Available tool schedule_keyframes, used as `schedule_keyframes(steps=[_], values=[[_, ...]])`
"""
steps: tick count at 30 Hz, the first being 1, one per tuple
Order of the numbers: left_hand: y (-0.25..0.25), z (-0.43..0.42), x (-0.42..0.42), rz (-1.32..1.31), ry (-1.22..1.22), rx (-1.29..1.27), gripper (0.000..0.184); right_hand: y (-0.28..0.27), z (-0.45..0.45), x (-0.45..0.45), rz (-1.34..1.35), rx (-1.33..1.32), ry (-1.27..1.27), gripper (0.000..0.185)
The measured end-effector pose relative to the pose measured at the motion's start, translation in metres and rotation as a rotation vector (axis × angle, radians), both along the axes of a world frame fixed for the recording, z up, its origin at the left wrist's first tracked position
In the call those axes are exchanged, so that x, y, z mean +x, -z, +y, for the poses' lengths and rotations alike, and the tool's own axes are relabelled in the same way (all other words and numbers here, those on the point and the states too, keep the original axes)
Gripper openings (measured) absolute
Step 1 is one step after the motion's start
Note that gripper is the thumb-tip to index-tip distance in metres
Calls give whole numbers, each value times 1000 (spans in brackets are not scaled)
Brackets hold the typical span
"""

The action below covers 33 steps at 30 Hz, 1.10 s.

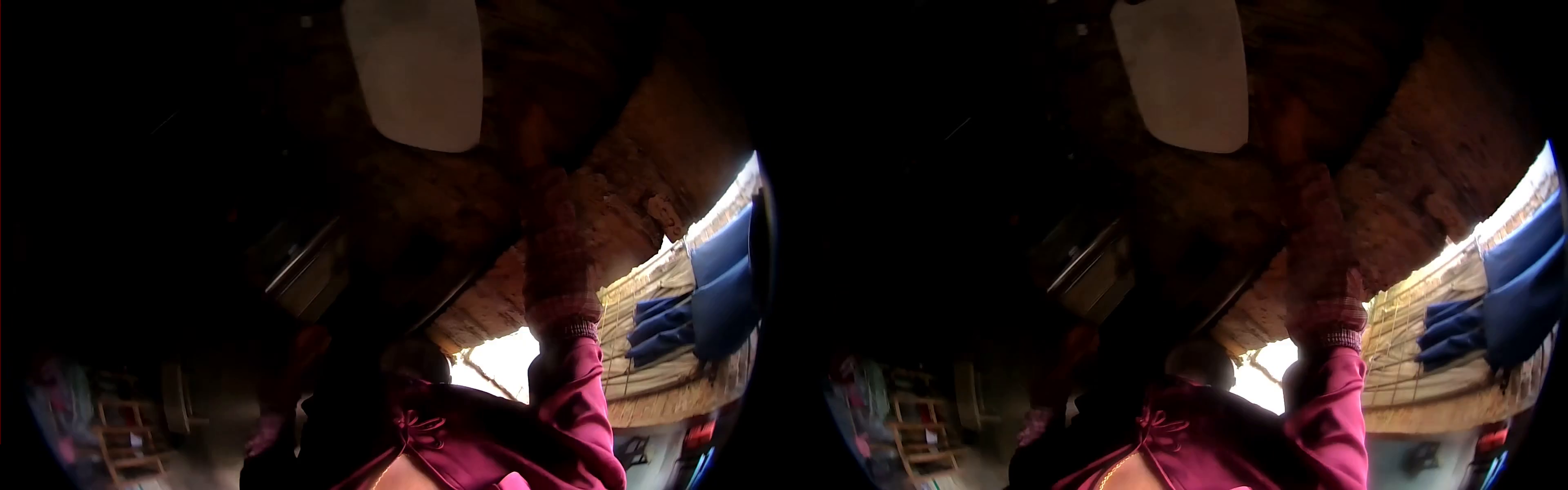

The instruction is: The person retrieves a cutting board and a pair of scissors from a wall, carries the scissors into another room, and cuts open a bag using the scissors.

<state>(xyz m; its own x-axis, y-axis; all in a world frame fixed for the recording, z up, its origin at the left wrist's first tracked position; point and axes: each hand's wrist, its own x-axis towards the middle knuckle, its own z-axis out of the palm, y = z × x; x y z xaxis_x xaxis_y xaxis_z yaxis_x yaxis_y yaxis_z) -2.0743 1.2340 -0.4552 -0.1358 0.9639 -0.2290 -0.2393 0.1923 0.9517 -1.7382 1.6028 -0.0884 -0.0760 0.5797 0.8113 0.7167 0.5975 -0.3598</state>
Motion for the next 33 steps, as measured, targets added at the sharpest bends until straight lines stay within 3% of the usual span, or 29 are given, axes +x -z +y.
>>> schedule_keyframes(steps=[2, 5, 7, 11, 13, 15, 18, 20, 23, 25, 26, 28, 30, 32, 33], values=[[-16, 73, -27, -107, 136, -19, 36, -12, 9, -7, -74, 7, 59, 36], [-88, 184, -37, 84, 285, 314, 41, -24, 25, -16, 0, -39, 87, 36], [-142, 245, -48, 115, 289, 333, 47, -41, 25, -25, 65, 16, 27, 38], [-232, 359, -56, 175, 200, 552, 60, -65, 25, -48, 134, 72, -16, 40], [-240, 424, -56, 96, 57, 701, 63, -63, 33, -58, 162, -6, -20, 41], [-261, 467, -55, 266, -48, 686, 65, -63, 39, -64, 148, -95, 44, 42], [-308, 466, -46, 174, 82, 566, 60, -67, 45, -70, 67, -212, 182, 42], [-311, 485, -59, 159, 180, 492, 56, -69, 45, -68, 29, -243, 203, 39], [-316, 465, -51, -122, 185, 488, 45, -71, 36, -62, 129, -164, 134, 33], [-325, 446, -35, -379, 151, 562, 41, -75, 19, -65, 326, -295, -13, 36], [-330, 440, -29, -398, 39, 554, 37, -76, 13, -66, 427, -358, -91, 38], [-342, 434, -28, -415, 138, 587, 37, -70, 16, -53, 263, -241, -162, 45], [-355, 423, -27, -419, 201, 601, 37, -70, 9, -44, 343, -279, -223, 48], [-363, 398, -21, -408, 228, 593, 38, -92, -69, -85, 673, -473, -269, 48], [-356, 388, -17, -355, 284, 591, 40, -82, -84, -83, 614, -379, -157, 47]])
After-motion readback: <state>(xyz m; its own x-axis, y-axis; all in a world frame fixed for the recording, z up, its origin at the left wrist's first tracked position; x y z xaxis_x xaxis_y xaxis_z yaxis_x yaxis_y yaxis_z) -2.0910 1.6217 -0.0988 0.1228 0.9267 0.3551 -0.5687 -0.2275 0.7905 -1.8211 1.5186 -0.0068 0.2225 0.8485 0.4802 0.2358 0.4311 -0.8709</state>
